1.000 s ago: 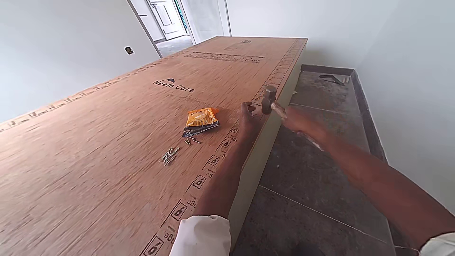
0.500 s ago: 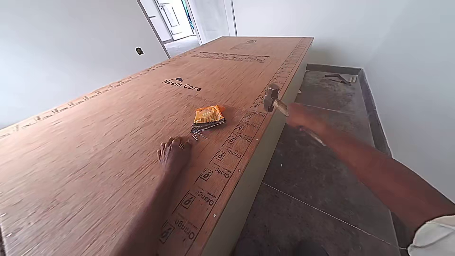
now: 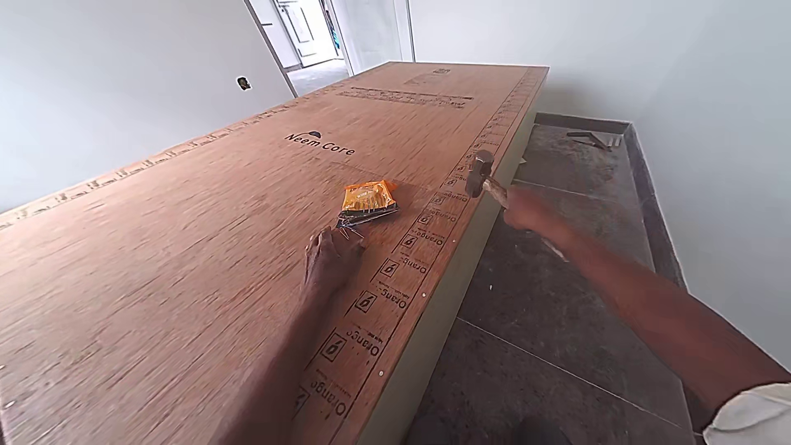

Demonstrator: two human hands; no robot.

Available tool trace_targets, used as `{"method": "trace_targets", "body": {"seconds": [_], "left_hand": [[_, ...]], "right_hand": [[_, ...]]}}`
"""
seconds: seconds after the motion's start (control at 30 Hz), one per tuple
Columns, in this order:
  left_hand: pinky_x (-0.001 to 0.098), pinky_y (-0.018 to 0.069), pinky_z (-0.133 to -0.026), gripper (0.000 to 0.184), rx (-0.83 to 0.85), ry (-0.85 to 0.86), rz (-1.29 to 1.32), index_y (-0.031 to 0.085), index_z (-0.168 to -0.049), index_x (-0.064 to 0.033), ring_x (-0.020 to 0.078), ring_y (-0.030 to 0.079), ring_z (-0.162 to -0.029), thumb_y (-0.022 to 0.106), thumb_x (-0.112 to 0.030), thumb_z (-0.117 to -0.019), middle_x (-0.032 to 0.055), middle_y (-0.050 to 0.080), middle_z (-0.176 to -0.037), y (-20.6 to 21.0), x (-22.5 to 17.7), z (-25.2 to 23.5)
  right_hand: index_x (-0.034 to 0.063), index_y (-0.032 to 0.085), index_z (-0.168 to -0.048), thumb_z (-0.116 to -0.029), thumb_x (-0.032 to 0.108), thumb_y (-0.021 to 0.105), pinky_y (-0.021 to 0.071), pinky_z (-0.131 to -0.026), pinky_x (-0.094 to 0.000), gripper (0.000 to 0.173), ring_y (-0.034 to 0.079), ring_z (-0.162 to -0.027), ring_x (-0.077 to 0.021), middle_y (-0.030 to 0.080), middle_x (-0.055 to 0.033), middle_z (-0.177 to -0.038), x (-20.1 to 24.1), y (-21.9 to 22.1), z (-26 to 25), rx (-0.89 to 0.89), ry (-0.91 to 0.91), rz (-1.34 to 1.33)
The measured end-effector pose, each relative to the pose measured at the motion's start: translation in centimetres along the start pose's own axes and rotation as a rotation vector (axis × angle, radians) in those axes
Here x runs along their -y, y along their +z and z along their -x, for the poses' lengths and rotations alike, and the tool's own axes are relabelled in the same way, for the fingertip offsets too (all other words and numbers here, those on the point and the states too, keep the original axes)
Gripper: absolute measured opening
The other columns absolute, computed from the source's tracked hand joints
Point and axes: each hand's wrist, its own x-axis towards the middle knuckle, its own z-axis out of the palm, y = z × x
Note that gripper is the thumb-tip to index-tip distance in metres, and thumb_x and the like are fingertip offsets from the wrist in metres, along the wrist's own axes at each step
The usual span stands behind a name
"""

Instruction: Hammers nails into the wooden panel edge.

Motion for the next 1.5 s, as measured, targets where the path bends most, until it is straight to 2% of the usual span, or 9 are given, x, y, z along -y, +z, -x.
{"method": "trace_targets", "body": {"seconds": [0.33,0.57,0.83,0.93,1.07,1.2,1.33,1.4,1.5], "left_hand": [[0.057,0.0304,-0.121,0.137,-0.132,0.036,-0.016,0.007,-0.161,0.0059,0.0449,0.035,-0.148,0.082,-0.067,-0.0728,0.0333,0.03,-0.16,4.7,-3.6,-5.5],[0.0592,0.0239,-0.122,0.123,-0.145,0.044,-0.041,0.012,-0.16,0.0062,0.0464,0.035,-0.148,0.075,-0.065,-0.0817,0.033,0.033,-0.158,5.2,-6.7,-6.9],[0.0598,0.0211,-0.123,0.104,-0.062,0.087,-0.065,0.01,-0.16,0.0073,0.0487,0.03,-0.149,0.064,-0.054,-0.0946,0.0354,0.03,-0.159,7.5,-11.5,-10.5],[0.0593,0.0213,-0.123,0.099,-0.036,0.103,-0.053,0.011,-0.16,0.0072,0.0489,0.03,-0.15,0.06,-0.051,-0.0974,0.0353,0.03,-0.159,8.3,-13.6,-11.8],[0.0592,0.0211,-0.123,0.093,-0.037,0.116,-0.012,0.016,-0.159,0.0079,0.0491,0.031,-0.149,0.062,-0.046,-0.098,0.0352,0.032,-0.158,9.7,-16.2,-13.8],[0.0568,0.0189,-0.124,0.093,-0.004,0.15,0.016,0.017,-0.158,0.0085,0.0473,0.03,-0.15,0.064,-0.043,-0.0977,0.0349,0.031,-0.158,11.7,-19.8,-16.3],[0.0576,0.0182,-0.124,0.092,0.036,0.177,0.05,0.017,-0.159,0.0067,0.0469,0.028,-0.151,0.065,-0.043,-0.0983,0.0331,0.03,-0.16,13.4,-23.3,-18.5],[0.0563,0.0164,-0.126,0.087,0.042,0.185,0.054,0.018,-0.159,0.0063,0.0458,0.027,-0.152,0.063,-0.036,-0.0985,0.0324,0.03,-0.161,14.1,-24.0,-19.3],[0.0506,0.0152,-0.127,0.084,0.06,0.217,0.046,0.02,-0.158,0.0081,0.0422,0.029,-0.153,0.06,-0.038,-0.1011,0.0307,0.033,-0.16,14.3,-24.0,-19.1]], "right_hand": [[-0.0028,0.051,-0.126,-0.093,0.009,0.064,0.0557,-0.073,-0.0499,0.037,0.068,-0.082,-0.0312,0.064,-0.0192,-0.097,3.8,-7.7,3.4,-0.658,-0.127,-0.375],[-0.0032,0.06,-0.11,-0.0919,0.008,0.07,0.0547,-0.07,-0.0569,0.023,0.068,-0.085,-0.0409,0.065,-0.0237,-0.092,-0.1,0.7,0.2,-0.018,0.007,0.015],[0.0005,0.051,-0.124,-0.0924,0.011,0.062,0.0573,-0.061,-0.041,0.035,0.065,-0.067,-0.0201,0.061,-0.0112,-0.09,2.5,-6.1,2.4,-0.684,-0.125,-0.418],[-0.0037,0.053,-0.124,-0.0952,0.006,0.064,0.0553,-0.067,-0.0558,0.033,0.068,-0.078,-0.0396,0.064,-0.024,-0.09,0.2,-0.5,1.4,-0.274,-0.04,-0.164],[0.0012,0.056,-0.118,-0.0939,0.01,0.07,0.0549,-0.074,-0.0531,0.029,0.068,-0.087,-0.0364,0.065,-0.0183,-0.092,-0.4,-0.3,-1.1,0.123,0.046,0.036],[0.0015,0.058,-0.105,-0.0921,0.011,0.07,0.0456,-0.051,-0.0407,0.02,0.055,-0.056,-0.0211,0.055,-0.0085,-0.069,0.1,-6.3,0.3,-0.347,-0.146,-0.228],[0.0055,0.052,-0.112,-0.0933,0.018,0.063,0.0512,-0.047,-0.022,0.025,0.055,-0.053,-0.0023,0.055,0.0035,-0.075,1.3,-7.7,-0.7,-0.632,-0.227,-0.444],[-0.0044,0.056,-0.111,-0.0894,0.009,0.065,0.0525,-0.054,-0.0378,0.027,0.061,-0.058,-0.0212,0.059,-0.01,-0.072,0.2,-4.3,-1.3,-0.364,-0.139,-0.265],[-0.0007,0.05,-0.13,-0.097,0.007,0.062,0.0528,-0.088,-0.0537,0.036,0.067,-0.104,-0.0398,0.065,-0.0225,-0.107,-0.4,-2.4,-3.6,0.394,0.14,0.052]]}}
